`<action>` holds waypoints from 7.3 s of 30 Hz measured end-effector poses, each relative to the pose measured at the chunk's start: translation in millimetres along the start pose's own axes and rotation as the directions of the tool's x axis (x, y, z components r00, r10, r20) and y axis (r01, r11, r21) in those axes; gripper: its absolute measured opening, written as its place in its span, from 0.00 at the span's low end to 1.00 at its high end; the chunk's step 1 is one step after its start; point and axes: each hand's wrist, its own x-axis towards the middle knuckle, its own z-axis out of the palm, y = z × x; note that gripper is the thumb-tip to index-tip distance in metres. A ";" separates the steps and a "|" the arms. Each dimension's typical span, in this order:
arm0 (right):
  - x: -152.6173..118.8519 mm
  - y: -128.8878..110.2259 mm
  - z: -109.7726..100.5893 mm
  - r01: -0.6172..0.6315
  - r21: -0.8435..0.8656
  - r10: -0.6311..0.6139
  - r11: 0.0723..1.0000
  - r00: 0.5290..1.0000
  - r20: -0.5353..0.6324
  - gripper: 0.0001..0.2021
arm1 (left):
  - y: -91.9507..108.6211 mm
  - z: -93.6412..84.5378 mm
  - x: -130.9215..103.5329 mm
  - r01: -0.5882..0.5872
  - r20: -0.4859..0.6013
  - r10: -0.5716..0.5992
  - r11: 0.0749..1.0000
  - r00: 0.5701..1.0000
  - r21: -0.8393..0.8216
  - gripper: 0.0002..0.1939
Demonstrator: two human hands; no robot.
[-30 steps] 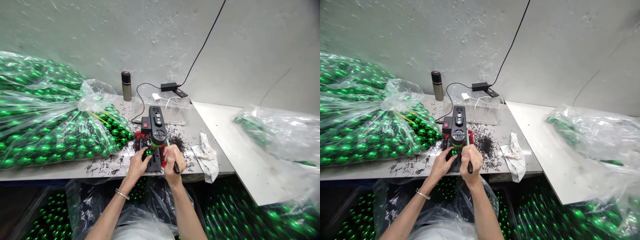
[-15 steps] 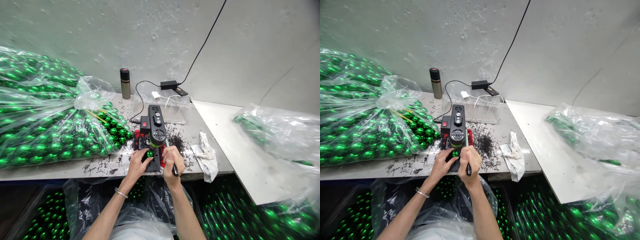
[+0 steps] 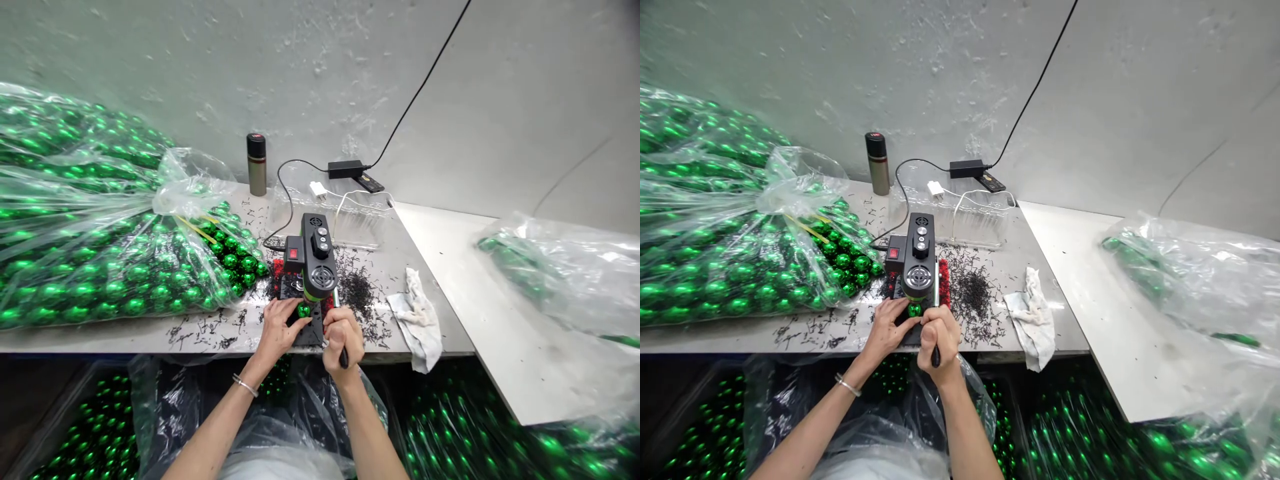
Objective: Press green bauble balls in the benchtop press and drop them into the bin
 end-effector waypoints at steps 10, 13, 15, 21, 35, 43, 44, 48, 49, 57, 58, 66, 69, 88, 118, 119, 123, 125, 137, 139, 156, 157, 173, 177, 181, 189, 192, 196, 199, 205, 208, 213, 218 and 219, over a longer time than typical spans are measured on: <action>-35.6 24.5 14.8 -0.004 -0.040 0.000 0.999 0.994 -0.107 0.17 | 2.1 -0.7 -1.8 -0.002 0.001 0.002 1.000 1.000 0.000 0.14; -39.3 26.3 16.0 -0.007 -0.025 0.004 1.000 0.993 -0.119 0.17 | 1.8 -0.1 -1.9 -0.008 -0.005 0.008 1.000 1.000 -0.007 0.14; -40.6 26.7 16.2 -0.021 -0.029 0.017 0.999 0.993 -0.117 0.17 | 1.5 0.4 -1.5 -0.011 -0.006 0.011 1.000 1.000 -0.012 0.14; -39.2 30.4 15.9 0.025 -0.054 -0.030 0.998 0.996 -0.088 0.16 | 1.5 0.2 -0.9 -0.010 -0.001 0.010 1.000 1.000 -0.017 0.14; 35.5 -14.1 -8.2 -0.081 0.012 0.082 0.997 0.996 -0.030 0.16 | 9.9 -16.6 -17.5 0.001 -0.037 -0.005 0.994 0.999 -0.105 0.16; 30.1 -15.6 0.6 -0.105 0.046 0.110 0.993 0.988 -0.106 0.18 | -0.1 -67.9 -35.9 -0.095 -0.039 0.100 0.989 0.994 0.117 0.32; 28.7 -15.0 1.4 -0.102 0.050 0.107 0.994 0.988 -0.113 0.18 | -5.1 -69.7 -23.2 -0.065 -0.076 0.080 0.982 0.994 0.180 0.26; 27.1 -13.6 1.3 -0.094 0.058 0.100 0.994 0.990 -0.102 0.17 | -17.5 -68.1 33.0 0.137 -0.122 -0.092 0.885 0.988 0.445 0.16; 27.0 -13.2 1.2 -0.092 0.059 0.098 0.994 0.990 -0.100 0.17 | -17.8 -66.8 43.7 0.182 -0.111 -0.145 0.848 0.983 0.498 0.16; 22.6 -8.8 2.4 -0.055 0.063 0.062 0.996 0.993 -0.099 0.17 | -19.3 -64.0 68.0 0.239 -0.005 -0.284 0.798 0.959 0.553 0.08; 22.4 -8.7 2.4 -0.053 0.061 0.059 0.997 0.994 -0.096 0.17 | -20.9 -64.8 66.9 0.227 0.007 -0.276 0.804 0.961 0.549 0.08; 21.3 -7.6 0.9 -0.051 0.071 0.057 0.996 0.996 -0.073 0.16 | -21.9 -76.2 58.1 0.260 0.081 -0.276 0.950 0.958 0.171 0.12; 20.9 -7.3 0.9 -0.053 0.074 0.059 0.996 0.995 -0.075 0.16 | -16.3 -70.4 47.6 0.470 0.212 -0.419 0.788 0.883 -0.397 0.17; 22.0 -9.3 -0.1 -0.039 0.034 0.041 0.999 0.997 -0.063 0.16 | 8.0 -16.9 7.0 0.146 0.061 -0.141 0.984 0.988 -0.098 0.16; -37.1 35.1 17.3 0.115 -0.060 -0.119 0.992 0.990 -0.081 0.15 | 3.5 -6.2 -0.6 -0.020 0.007 0.020 0.997 1.000 -0.073 0.15; -36.4 36.2 16.3 0.143 -0.070 -0.146 0.987 0.988 -0.051 0.15 | 3.4 -6.4 -0.5 -0.018 0.009 0.019 0.997 1.000 -0.076 0.15; -26.3 30.0 10.9 0.144 -0.069 -0.146 0.987 0.989 -0.029 0.16 | 3.1 -5.2 1.9 -0.004 0.007 0.005 0.997 1.000 -0.083 0.15; -13.8 19.3 6.4 0.098 -0.041 -0.100 0.994 0.994 -0.045 0.17 | 2.8 -3.9 3.5 0.006 -0.009 -0.007 0.996 1.000 -0.091 0.15; 32.5 -16.8 -4.5 -0.130 0.041 0.133 0.991 0.989 -0.059 0.17 | -4.5 -58.6 -41.5 -0.133 -0.041 0.135 0.990 0.990 0.054 0.26; 28.2 -14.7 -2.3 -0.135 0.052 0.139 0.990 0.987 -0.084 0.17 | -7.5 -66.2 -25.2 -0.117 -0.083 0.130 0.983 0.988 0.140 0.24; 21.2 -9.3 0.4 -0.059 0.059 0.063 0.997 0.995 -0.073 0.17 | -8.1 -86.1 84.3 0.289 0.130 -0.308 0.946 0.942 0.146 0.19; 21.0 -9.3 0.5 -0.060 0.061 0.064 0.996 0.995 -0.075 0.17 | -7.8 -87.9 76.0 0.361 0.148 -0.345 0.928 0.927 -0.095 0.20; 22.7 -10.4 -0.2 -0.059 0.062 0.063 0.996 0.996 -0.057 0.16 | 6.9 -39.0 4.6 0.554 0.327 -0.553 0.312 0.766 -0.772 0.22; 23.3 -10.4 0.0 -0.062 0.072 0.066 0.996 0.996 -0.056 0.17 | 12.6 -22.0 1.6 0.432 0.100 -0.459 0.711 0.883 -0.555 0.19; 24.4 -11.0 -1.1 -0.048 0.059 0.051 0.997 0.998 -0.043 0.16 | 16.5 -8.6 -3.4 0.307 -0.060 -0.328 0.924 0.943 -0.228 0.15; 22.4 -10.5 -0.6 -0.038 0.042 0.040 0.998 0.998 -0.058 0.16 | 16.2 -2.5 -4.1 0.086 -0.016 -0.087 0.996 0.996 -0.031 0.15; 20.8 -9.6 -0.8 -0.046 0.041 0.049 0.998 0.997 -0.057 0.16 | 14.1 -2.1 -2.4 0.067 0.005 -0.067 0.997 0.998 -0.027 0.15; 13.9 -4.5 -2.0 -0.054 0.045 0.056 0.998 0.997 -0.049 0.16 | 11.1 -2.3 -0.6 0.070 0.023 -0.069 0.996 0.997 -0.049 0.15; 2.4 4.4 -1.1 -0.031 0.043 0.032 0.999 0.999 -0.034 0.15 | 10.6 -3.6 -0.2 0.073 0.024 -0.072 0.996 0.997 -0.054 0.15; -24.5 26.4 8.9 0.056 -0.030 -0.058 0.998 0.994 -0.090 0.16 | 11.2 -3.9 -2.3 0.064 0.033 -0.062 0.996 0.998 -0.062 0.15; -31.3 31.8 14.2 0.053 -0.042 -0.058 0.998 0.988 -0.143 0.17 | 10.8 -2.4 -3.3 0.063 0.024 -0.062 0.996 0.998 -0.058 0.15; -34.1 34.9 16.9 0.053 -0.049 -0.060 0.997 0.986 -0.156 0.17 | 10.5 -2.0 -2.3 0.059 0.023 -0.058 0.997 0.998 -0.055 0.15; -30.9 36.9 13.0 0.113 -0.097 -0.121 0.989 0.990 -0.078 0.17 | 10.3 -4.0 -1.9 0.047 0.027 -0.046 0.997 0.999 -0.061 0.14; -29.9 36.9 11.8 0.146 -0.115 -0.151 0.983 0.988 -0.035 0.16 | 10.3 -4.1 -1.6 0.046 0.022 -0.045 0.997 0.999 -0.061 0.14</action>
